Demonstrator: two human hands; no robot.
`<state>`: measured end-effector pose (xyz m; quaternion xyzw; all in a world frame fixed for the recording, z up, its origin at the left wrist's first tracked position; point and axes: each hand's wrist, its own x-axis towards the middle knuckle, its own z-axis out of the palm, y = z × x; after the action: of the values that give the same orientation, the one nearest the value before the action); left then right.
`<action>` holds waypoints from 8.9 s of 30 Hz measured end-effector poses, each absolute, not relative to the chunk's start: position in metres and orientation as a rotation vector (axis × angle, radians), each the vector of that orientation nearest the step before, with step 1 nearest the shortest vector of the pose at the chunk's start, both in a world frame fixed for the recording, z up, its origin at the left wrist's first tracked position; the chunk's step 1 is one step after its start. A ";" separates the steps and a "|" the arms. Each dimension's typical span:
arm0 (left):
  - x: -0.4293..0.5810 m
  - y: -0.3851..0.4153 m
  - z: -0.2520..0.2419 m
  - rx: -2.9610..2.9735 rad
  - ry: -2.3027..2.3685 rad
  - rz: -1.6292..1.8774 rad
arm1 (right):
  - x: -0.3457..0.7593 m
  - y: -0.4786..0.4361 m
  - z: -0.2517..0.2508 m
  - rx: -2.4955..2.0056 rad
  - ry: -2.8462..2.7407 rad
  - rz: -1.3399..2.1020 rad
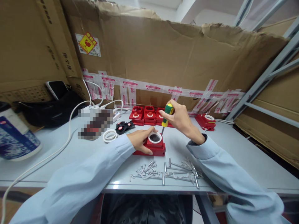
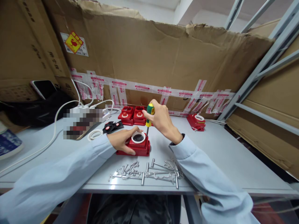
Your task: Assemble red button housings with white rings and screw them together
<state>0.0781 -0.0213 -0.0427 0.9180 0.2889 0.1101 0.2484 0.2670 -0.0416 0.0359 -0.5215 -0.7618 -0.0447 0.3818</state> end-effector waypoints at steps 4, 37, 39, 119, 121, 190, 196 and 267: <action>0.078 -0.021 -0.043 2.499 0.786 0.318 | 0.277 -0.038 0.044 -1.118 -2.151 0.180; 0.077 -0.018 -0.047 2.506 0.775 0.313 | 0.282 -0.049 0.059 -1.179 -2.242 0.099; 0.077 -0.018 -0.046 2.510 0.783 0.304 | 0.274 -0.048 0.051 -1.326 -2.102 -0.062; 0.077 -0.019 -0.043 2.473 0.752 0.303 | 0.297 -0.090 0.021 -1.173 -1.666 0.074; 0.077 -0.020 -0.042 2.466 0.757 0.301 | 0.296 -0.090 0.020 -1.177 -1.674 0.083; 0.078 -0.022 -0.041 2.524 0.768 0.309 | 0.271 -0.102 0.046 -1.139 -2.218 0.100; 0.077 -0.022 -0.039 2.527 0.794 0.260 | 0.275 -0.100 0.048 -1.190 -2.194 0.159; 0.078 -0.024 -0.041 2.543 0.814 0.308 | 0.260 -0.097 0.039 -1.285 -2.072 -0.082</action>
<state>0.0782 -0.0239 -0.0414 0.9218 0.2953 0.1116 0.2250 0.2596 -0.0965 0.0387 -0.4947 -0.7976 -0.0315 0.3437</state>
